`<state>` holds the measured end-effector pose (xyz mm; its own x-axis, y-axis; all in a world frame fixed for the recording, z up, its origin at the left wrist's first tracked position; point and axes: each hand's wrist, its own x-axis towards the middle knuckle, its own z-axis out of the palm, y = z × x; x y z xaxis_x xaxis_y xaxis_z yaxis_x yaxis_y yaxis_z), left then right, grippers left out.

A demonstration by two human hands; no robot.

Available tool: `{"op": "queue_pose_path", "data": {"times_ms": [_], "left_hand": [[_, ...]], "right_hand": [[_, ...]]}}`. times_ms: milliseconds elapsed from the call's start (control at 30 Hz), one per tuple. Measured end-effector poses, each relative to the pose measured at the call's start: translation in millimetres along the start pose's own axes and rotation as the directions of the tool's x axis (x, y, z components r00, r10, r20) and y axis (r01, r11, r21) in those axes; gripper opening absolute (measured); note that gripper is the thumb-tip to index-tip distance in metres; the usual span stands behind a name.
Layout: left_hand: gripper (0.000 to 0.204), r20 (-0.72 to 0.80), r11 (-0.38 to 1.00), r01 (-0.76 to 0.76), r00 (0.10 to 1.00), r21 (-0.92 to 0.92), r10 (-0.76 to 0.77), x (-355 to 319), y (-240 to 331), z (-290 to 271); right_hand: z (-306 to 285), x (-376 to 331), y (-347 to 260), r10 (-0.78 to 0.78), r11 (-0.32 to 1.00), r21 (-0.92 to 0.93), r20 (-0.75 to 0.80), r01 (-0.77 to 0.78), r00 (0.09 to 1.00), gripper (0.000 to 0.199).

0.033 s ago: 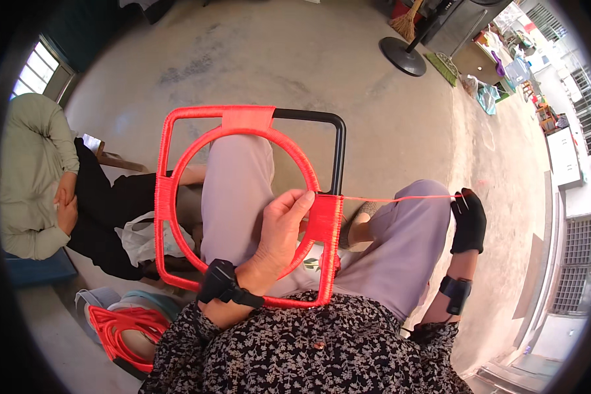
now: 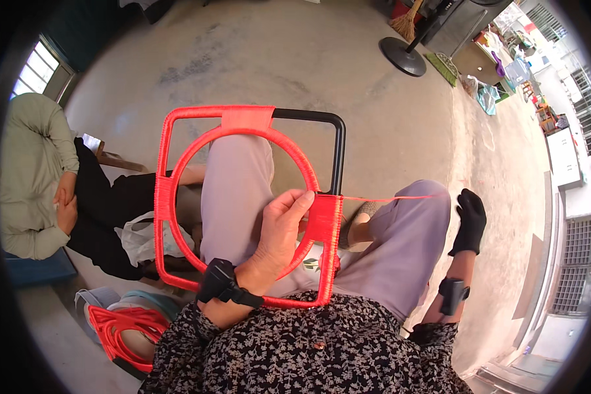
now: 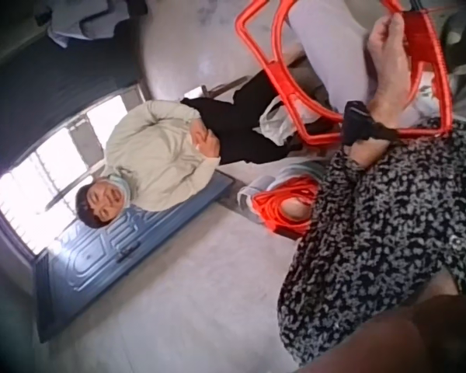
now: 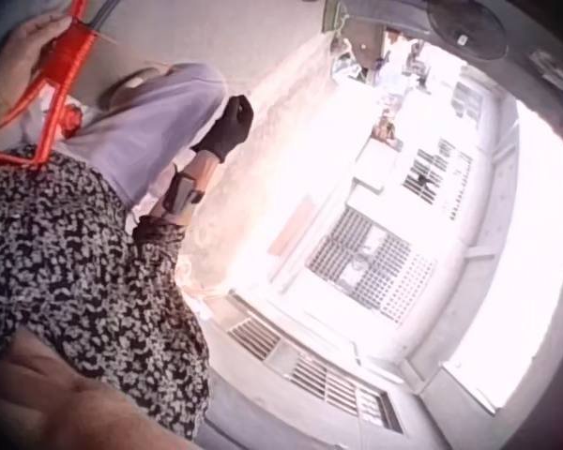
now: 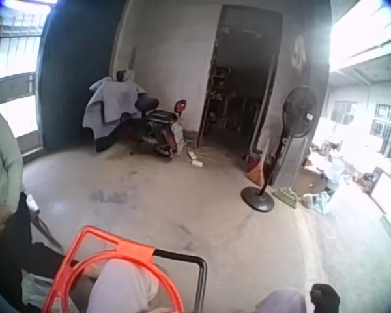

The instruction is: Wrapping a red plastic frame with red nylon string.

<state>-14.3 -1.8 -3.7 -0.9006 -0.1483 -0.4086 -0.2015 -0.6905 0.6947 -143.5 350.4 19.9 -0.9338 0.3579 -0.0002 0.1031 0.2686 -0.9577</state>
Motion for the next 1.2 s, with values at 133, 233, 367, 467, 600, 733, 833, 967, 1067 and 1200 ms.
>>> {"op": "queue_pose_path", "data": {"times_ms": [133, 233, 367, 467, 600, 733, 833, 967, 1067, 1200], "left_hand": [[0.013, 0.014, 0.998, 0.051, 0.999, -0.047, -0.05, 5.3, -2.8, -6.7], [0.012, 0.026, 0.991, 0.087, 0.996, -0.103, -0.085, 7.4, -6.4, -8.5], [0.012, 0.062, 0.978, 0.121, 0.992, -0.169, -0.112, 6.8, -6.5, -2.6], [0.018, 0.165, 0.977, 0.152, 0.978, -0.153, -0.126, -0.2, 4.8, 8.6], [0.03, 0.263, 0.974, 0.22, 0.938, 0.056, -0.227, -8.6, 16.1, 14.9], [0.035, 0.281, 0.966, 0.237, 0.924, 0.108, -0.258, -9.8, 15.8, 13.1], [0.036, 0.306, 0.967, 0.237, 0.917, 0.096, -0.255, -9.0, 9.4, 10.9], [0.034, 0.268, 0.966, 0.24, 0.929, 0.092, -0.256, -13.6, 10.4, 12.7], [0.029, 0.266, 0.967, 0.256, 0.933, -0.012, -0.244, -11.7, 4.7, 9.3], [0.023, 0.07, 0.994, 0.099, 0.993, -0.042, -0.096, -6.2, -14.0, -6.7]], "right_hand": [[51.9, -43.3, -34.1, -0.207, 0.919, -0.279, 0.261, 0.279, 0.943, 0.033], [111.6, -102.3, -72.0, 0.061, 0.979, 0.095, 0.705, -0.18, 0.706, 0.035], [129.1, -108.4, -41.7, 0.158, 0.959, -0.056, 0.919, -0.276, 0.362, 0.036], [122.6, -97.7, -29.2, 0.098, 0.988, -0.029, 0.88, -0.152, 0.465, 0.029], [140.2, -122.8, -52.2, -0.217, 0.956, 0.291, 0.653, 0.025, 0.725, 0.012], [146.4, -106.9, -32.3, -0.174, 0.333, 0.533, 0.846, -0.778, 0.505, 0.007], [145.9, -100.1, -15.2, -0.186, 0.413, 0.502, 0.863, -0.76, 0.469, 0.008], [158.0, -117.3, -35.8, -0.388, 0.905, 0.122, 0.629, 0.408, 0.673, 0.011], [161.0, -117.6, -35.6, 0.258, 0.929, 0.015, 0.691, -0.371, 0.675, 0.011], [154.6, -119.9, -33.2, 0.352, 0.902, -0.095, 0.726, -0.421, 0.591, 0.017]]}}
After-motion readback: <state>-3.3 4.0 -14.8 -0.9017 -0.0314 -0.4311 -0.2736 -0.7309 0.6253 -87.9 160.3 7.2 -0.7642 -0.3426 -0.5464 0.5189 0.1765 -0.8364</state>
